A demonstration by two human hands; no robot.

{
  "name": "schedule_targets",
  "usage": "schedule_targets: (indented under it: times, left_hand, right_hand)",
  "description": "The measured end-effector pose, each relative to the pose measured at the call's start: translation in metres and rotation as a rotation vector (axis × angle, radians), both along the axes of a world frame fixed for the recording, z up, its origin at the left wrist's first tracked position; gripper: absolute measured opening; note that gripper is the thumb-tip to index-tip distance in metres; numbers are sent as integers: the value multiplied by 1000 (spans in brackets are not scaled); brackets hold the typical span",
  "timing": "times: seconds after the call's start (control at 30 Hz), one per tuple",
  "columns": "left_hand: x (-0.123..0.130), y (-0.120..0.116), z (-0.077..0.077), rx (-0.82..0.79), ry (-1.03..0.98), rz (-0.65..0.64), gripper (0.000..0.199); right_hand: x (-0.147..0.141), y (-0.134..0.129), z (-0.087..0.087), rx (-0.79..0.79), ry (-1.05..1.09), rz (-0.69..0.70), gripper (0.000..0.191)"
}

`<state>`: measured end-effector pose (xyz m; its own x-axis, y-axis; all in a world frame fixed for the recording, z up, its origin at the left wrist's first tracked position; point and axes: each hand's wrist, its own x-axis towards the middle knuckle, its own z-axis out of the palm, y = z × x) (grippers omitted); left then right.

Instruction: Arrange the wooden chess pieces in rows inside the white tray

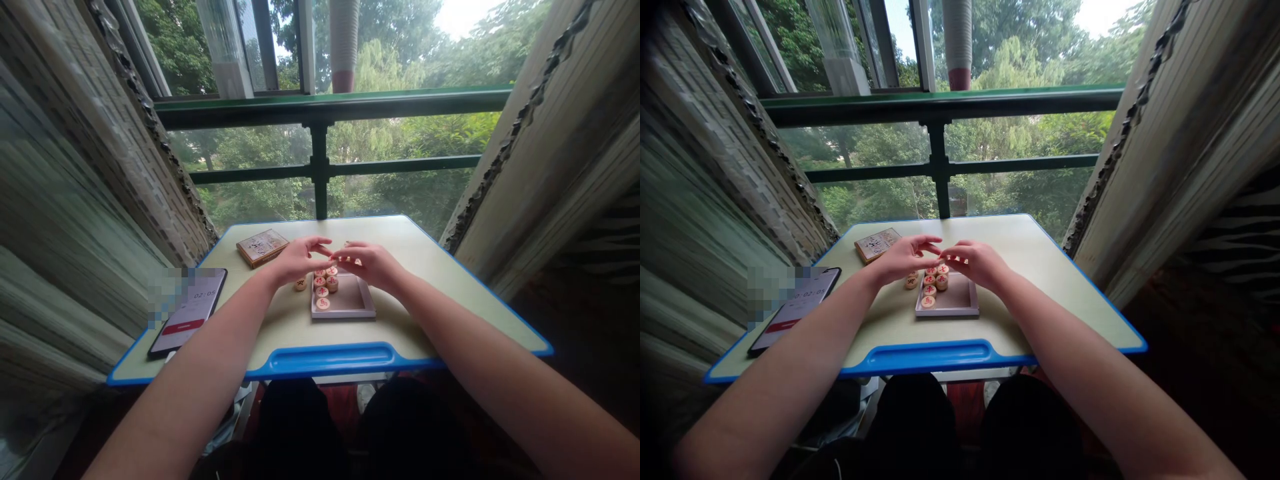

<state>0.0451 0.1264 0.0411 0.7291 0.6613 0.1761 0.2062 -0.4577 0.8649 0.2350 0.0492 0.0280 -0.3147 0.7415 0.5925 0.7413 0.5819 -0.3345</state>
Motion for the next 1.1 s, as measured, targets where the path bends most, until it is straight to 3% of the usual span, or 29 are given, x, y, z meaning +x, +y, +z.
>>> schedule_targets:
  times: [0.13, 0.23, 0.33, 0.5, 0.7, 1.1]
  left_hand:
    - [-1, -3, 4, -84, -14, -33, 62]
    - [-1, -1, 5, 35, -62, 80, 45]
    - [-2, 4, 1, 157, -37, 211, 38]
    - [-1, 11, -7, 221, 36, 210, 32]
    - [-1, 11, -8, 242, 85, 215, 31]
    - [0, 12, -11, 315, 185, 254, 29]
  right_hand:
    - [2, -7, 10, -48, 11, -2, 19]
    - [3, -14, 21, -152, -4, -16, 17]
    - [0, -22, 29, -302, -94, 59, 13]
    - [-7, -26, 26, -453, -250, 109, 14]
    - [-8, -24, 21, -442, -287, 189, 13]
    - [-12, -23, 20, -430, -294, 92, 10]
